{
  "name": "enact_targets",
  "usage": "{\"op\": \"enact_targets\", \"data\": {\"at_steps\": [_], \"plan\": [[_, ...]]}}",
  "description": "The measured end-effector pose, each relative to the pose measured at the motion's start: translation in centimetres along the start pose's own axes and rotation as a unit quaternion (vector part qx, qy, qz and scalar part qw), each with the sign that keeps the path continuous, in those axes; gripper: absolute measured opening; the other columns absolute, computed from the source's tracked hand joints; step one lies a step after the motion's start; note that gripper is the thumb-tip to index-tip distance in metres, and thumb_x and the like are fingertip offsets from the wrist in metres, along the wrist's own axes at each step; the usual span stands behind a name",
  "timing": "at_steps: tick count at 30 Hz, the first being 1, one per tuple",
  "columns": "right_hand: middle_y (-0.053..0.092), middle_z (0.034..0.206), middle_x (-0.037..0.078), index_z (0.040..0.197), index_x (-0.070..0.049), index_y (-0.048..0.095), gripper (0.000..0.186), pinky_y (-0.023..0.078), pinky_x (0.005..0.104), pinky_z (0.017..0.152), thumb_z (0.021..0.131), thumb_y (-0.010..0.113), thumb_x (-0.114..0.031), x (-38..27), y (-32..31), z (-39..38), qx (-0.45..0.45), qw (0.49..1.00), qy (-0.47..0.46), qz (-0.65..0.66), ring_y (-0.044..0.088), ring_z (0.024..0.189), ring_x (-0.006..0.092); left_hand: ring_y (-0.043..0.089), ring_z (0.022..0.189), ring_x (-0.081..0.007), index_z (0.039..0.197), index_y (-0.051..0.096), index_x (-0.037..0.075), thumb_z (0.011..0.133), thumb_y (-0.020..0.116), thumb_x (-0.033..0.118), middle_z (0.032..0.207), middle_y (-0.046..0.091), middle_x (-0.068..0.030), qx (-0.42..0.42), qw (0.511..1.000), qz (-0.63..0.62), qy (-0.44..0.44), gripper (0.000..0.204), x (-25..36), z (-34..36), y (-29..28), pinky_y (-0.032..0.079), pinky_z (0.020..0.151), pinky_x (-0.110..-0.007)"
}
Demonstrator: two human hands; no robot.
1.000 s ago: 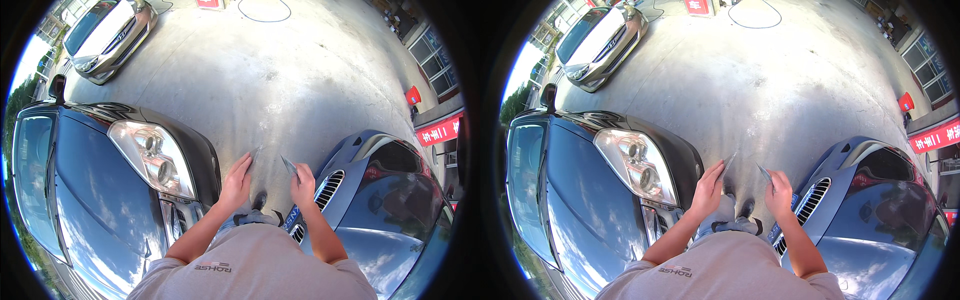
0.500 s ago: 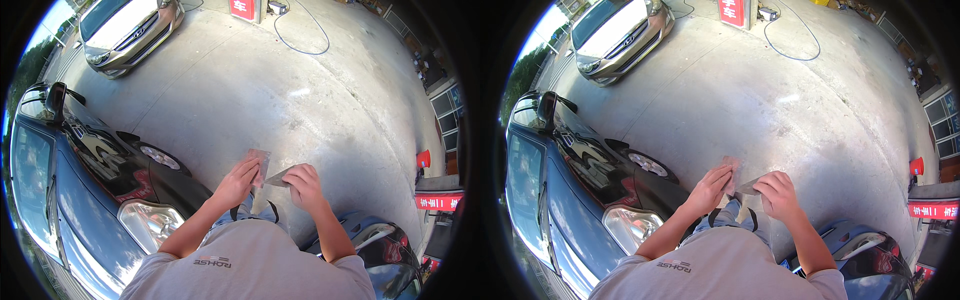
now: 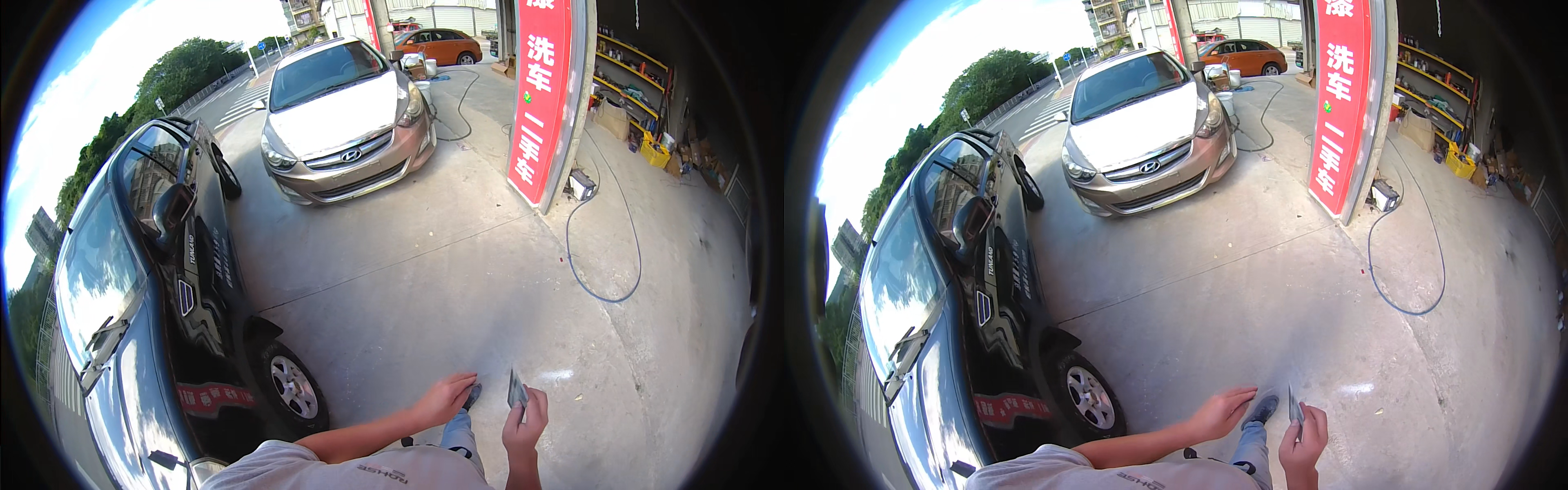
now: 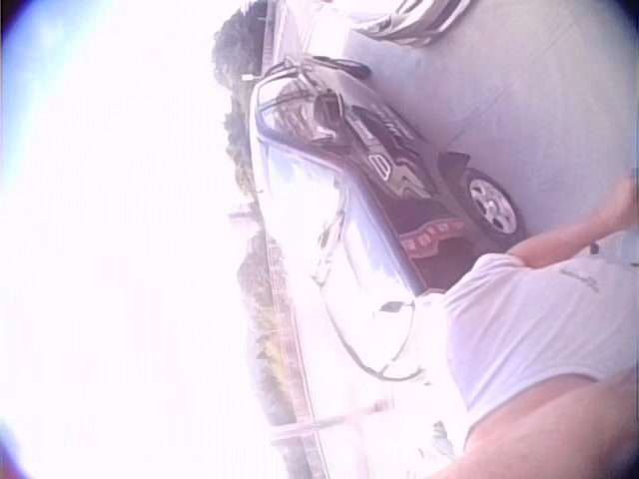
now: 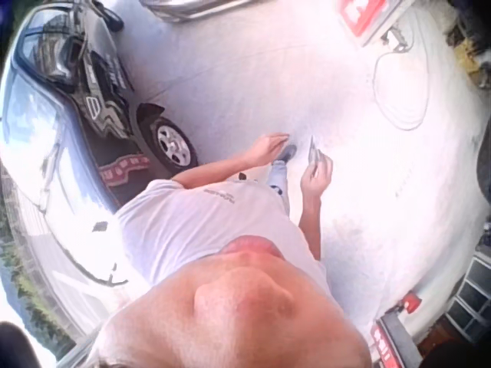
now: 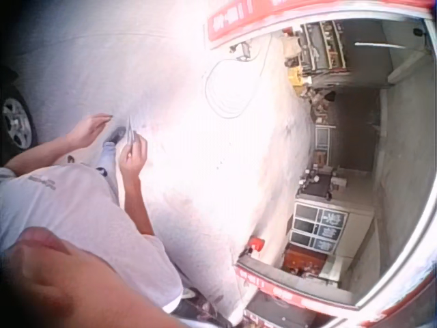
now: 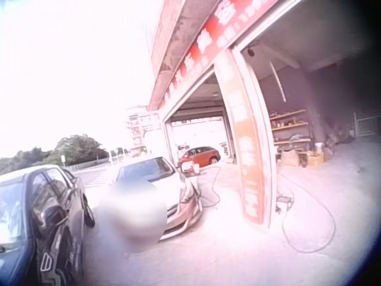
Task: The person walks through a car repair shop holding sandpaper, then squats to open a paint can with a screwdriver. They apply a substance from a tube onto the sandpaper and place it into the can, preparing materials for painting.
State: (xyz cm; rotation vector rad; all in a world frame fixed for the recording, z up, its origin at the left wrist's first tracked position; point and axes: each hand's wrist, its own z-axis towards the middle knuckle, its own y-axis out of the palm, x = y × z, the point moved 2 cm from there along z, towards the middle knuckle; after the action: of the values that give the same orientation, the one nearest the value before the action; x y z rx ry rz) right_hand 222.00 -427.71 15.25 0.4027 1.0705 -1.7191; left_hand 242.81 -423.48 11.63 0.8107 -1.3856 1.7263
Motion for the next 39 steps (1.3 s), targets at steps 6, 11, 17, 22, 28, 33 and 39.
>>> {"op": "enact_targets", "data": {"at_steps": [6,11,17,22,28,33,39], "plan": [[0.064,0.098,0.021,0.109,0.005,0.066,0.032,0.053,0.0439,0.076,0.078,0.058,0.004,12.1,7.2,20.5,-0.187,0.974,0.108,-0.061,0.064,0.088,0.0395,0.064,0.111,-0.0344,0.130,0.060,-0.002,0.098,0.055,0.006,0.127,0.064,-0.0193,0.049,0.993,-0.090,-0.055,0.033,-1.6,19.1,-2.1,0.053,0.092,-0.038],[0.067,0.097,0.015,0.105,0.003,0.063,0.025,0.051,0.0356,0.080,0.082,0.055,0.005,18.5,11.7,36.0,-0.128,0.963,0.164,0.173,0.065,0.087,0.0261,0.065,0.085,-0.0101,0.119,0.066,0.004,0.099,0.060,0.017,0.098,0.070,-0.0007,0.071,0.917,-0.279,-0.277,0.024,-8.7,30.9,-7.5,0.054,0.067,-0.028],[0.065,0.091,0.002,0.102,0.001,0.064,0.026,0.046,0.0262,0.079,0.081,0.049,0.003,23.4,25.7,53.2,-0.215,0.782,0.285,0.511,0.058,0.086,0.0093,0.059,0.074,-0.0064,0.113,0.066,0.009,0.099,0.058,0.018,0.089,0.066,0.0029,-0.083,0.868,-0.392,-0.293,0.018,-18.9,47.4,-12.0,0.046,0.058,-0.023],[0.059,0.080,0.000,0.093,0.001,0.063,0.021,0.045,0.0252,0.067,0.079,0.048,0.002,28.8,38.5,66.4,-0.351,0.860,0.167,0.330,0.054,0.074,0.0088,0.059,0.072,-0.0073,0.113,0.066,0.008,0.096,0.059,0.017,0.090,0.066,0.0025,0.019,0.817,-0.492,-0.301,0.020,-25.9,62.4,-22.1,0.045,0.059,-0.023],[0.060,0.081,0.002,0.094,0.003,0.067,0.014,0.044,0.0255,0.064,0.082,0.061,0.005,36.4,44.0,83.3,-0.245,0.915,0.144,0.286,0.053,0.075,0.0071,0.062,0.077,-0.0097,0.114,0.066,0.007,0.098,0.059,0.015,0.096,0.069,-0.0008,0.078,0.835,-0.456,-0.299,0.020,-33.6,81.9,-30.9,0.049,0.060,-0.025],[0.061,0.082,0.006,0.102,0.003,0.070,0.019,0.045,0.0273,0.060,0.084,0.063,0.005,45.4,50.1,95.5,-0.284,0.904,0.119,0.296,0.057,0.070,0.0112,0.064,0.082,-0.0116,0.118,0.067,0.007,0.100,0.059,0.019,0.098,0.070,-0.0014,0.025,0.868,-0.379,-0.321,0.022,-42.1,100.3,-31.9,0.054,0.068,-0.026],[0.065,0.074,0.018,0.091,0.004,0.071,0.018,0.052,0.0332,0.060,0.076,0.068,-0.006,57.3,57.6,113.1,-0.280,0.956,0.078,0.029,0.065,0.064,0.0250,0.068,0.084,-0.0129,0.111,0.070,0.004,0.102,0.059,0.022,0.095,0.071,-0.0037,0.151,0.874,-0.355,-0.297,0.023,-52.2,123.8,-37.6,0.057,0.074,-0.027]]}}
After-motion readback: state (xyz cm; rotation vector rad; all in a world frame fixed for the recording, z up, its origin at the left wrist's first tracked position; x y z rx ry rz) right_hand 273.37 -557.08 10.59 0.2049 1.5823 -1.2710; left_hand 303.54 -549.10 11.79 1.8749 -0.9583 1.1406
